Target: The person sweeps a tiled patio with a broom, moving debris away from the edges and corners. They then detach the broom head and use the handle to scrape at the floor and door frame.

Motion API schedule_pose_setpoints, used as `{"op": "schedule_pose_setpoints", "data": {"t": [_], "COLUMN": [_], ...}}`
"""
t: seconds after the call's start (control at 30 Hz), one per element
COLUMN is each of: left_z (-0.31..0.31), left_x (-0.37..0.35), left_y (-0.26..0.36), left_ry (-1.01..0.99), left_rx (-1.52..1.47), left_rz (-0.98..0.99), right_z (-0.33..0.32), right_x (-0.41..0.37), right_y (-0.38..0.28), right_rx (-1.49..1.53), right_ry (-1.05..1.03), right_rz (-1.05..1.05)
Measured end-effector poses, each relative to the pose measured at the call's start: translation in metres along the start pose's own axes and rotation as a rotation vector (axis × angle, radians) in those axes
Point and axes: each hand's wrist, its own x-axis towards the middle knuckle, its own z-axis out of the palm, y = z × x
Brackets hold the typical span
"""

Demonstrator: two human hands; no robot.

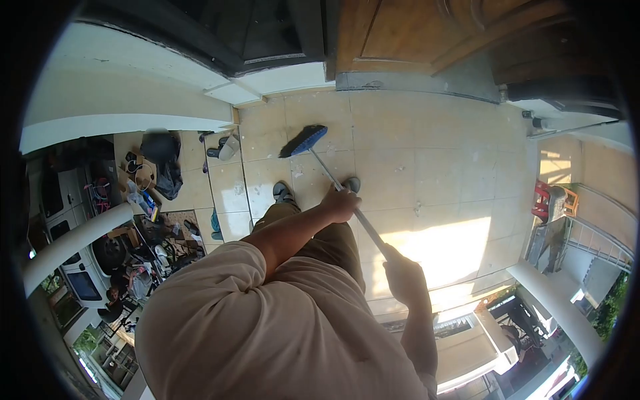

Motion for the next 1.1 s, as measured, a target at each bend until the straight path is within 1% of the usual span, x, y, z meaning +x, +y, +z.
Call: {"op": "schedule_pose_setpoints", "data": {"t": [0.07,0.1,0.13,0.17,0.2,0.27,0.33,0.37,0.4,0.47,0.5,0.53,0.57,0.6,0.63,0.67,0.7,0.73,0.8,0.83,0.87,0.9,0.93,1.0,1.03,1.07,1.1], "left_z": [-0.011,-0.012,-0.015,-0.026,-0.034,-0.034,0.004,-0.007,-0.008,0.007,0.022,0.010,0.037,0.010,0.001,-0.001,-0.011,-0.014,-0.018,-0.028,-0.038,-0.044,-0.044,-0.042,-0.044,-0.039,-0.035], "left_x": [-0.012,-0.015,-0.019,-0.025,-0.030,-0.033,-0.024,-0.035,-0.032,-0.025,-0.016,-0.019,0.000,-0.008,-0.009,-0.008,-0.013,-0.017,-0.031,-0.043,-0.058,-0.073,-0.087,-0.118,-0.137,-0.154,-0.169], "left_y": [0.017,0.016,0.013,0.006,-0.004,-0.036,-0.098,-0.101,-0.106,-0.122,-0.123,-0.093,-0.092,-0.052,-0.028,-0.009,0.007,0.018,0.032,0.036,0.038,0.035,0.026,0.001,-0.014,-0.030,-0.048], "left_ry": [0.134,0.173,0.165,0.189,0.210,0.226,0.368,0.303,0.297,0.019,0.021,-0.002,0.009,-0.027,-0.072,-0.084,-0.086,-0.069,0.057,0.069,0.096,0.126,0.142,0.322,0.358,0.376,0.376], "left_rx": [0.026,0.024,0.032,0.035,0.042,-0.042,-0.058,0.042,0.058,-0.039,-0.102,-0.116,-0.148,-0.080,-0.069,-0.012,-0.026,-0.029,0.125,0.112,0.120,0.127,0.105,0.129,0.111,0.080,0.044], "left_rz": [0.062,0.068,0.071,0.025,-0.023,-0.208,-0.257,-0.289,-0.282,-0.201,-0.102,-0.163,-0.072,-0.103,-0.106,-0.084,-0.032,-0.026,0.093,0.095,0.139,0.181,0.174,0.212,0.200,0.178,0.104], "right_z": [-0.019,-0.026,-0.032,-0.034,-0.032,-0.023,0.007,0.026,0.041,0.052,0.050,0.047,0.041,0.030,0.028,0.031,0.027,0.024,0.030,0.038,0.046,0.053,0.059,0.079,0.090,0.100,0.111], "right_x": [-0.011,-0.015,-0.012,-0.004,0.008,0.034,0.056,0.063,0.067,0.058,0.051,0.044,0.037,0.024,0.017,0.009,-0.002,-0.015,-0.030,-0.034,-0.043,-0.049,-0.053,-0.065,-0.071,-0.070,-0.074], "right_y": [0.018,0.019,0.015,0.009,0.001,-0.023,-0.036,-0.039,-0.043,-0.044,-0.038,-0.031,-0.020,-0.019,-0.006,0.008,0.013,0.008,0.010,0.007,0.001,-0.012,-0.027,-0.059,-0.072,-0.082,-0.096], "right_rx": [-0.007,0.001,-0.006,-0.010,0.009,0.053,0.210,0.223,0.232,0.246,0.242,0.235,0.224,0.282,0.208,0.275,0.264,0.407,0.478,0.498,0.576,0.512,0.443,0.418,0.417,0.337,0.240], "right_ry": [0.046,0.051,0.063,0.075,0.073,0.024,0.083,0.114,0.147,0.185,0.198,0.209,0.197,0.204,0.271,0.343,0.343,0.368,0.489,0.559,0.569,0.642,0.710,0.685,0.676,0.622,0.564], "right_rz": [-0.089,-0.083,-0.115,-0.152,-0.154,-0.215,-0.331,-0.400,-0.468,-0.477,-0.423,-0.368,-0.317,-0.238,-0.284,-0.255,-0.195,-0.157,-0.360,-0.484,-0.474,-0.570,-0.675,-0.702,-0.717,-0.790,-0.720]}}
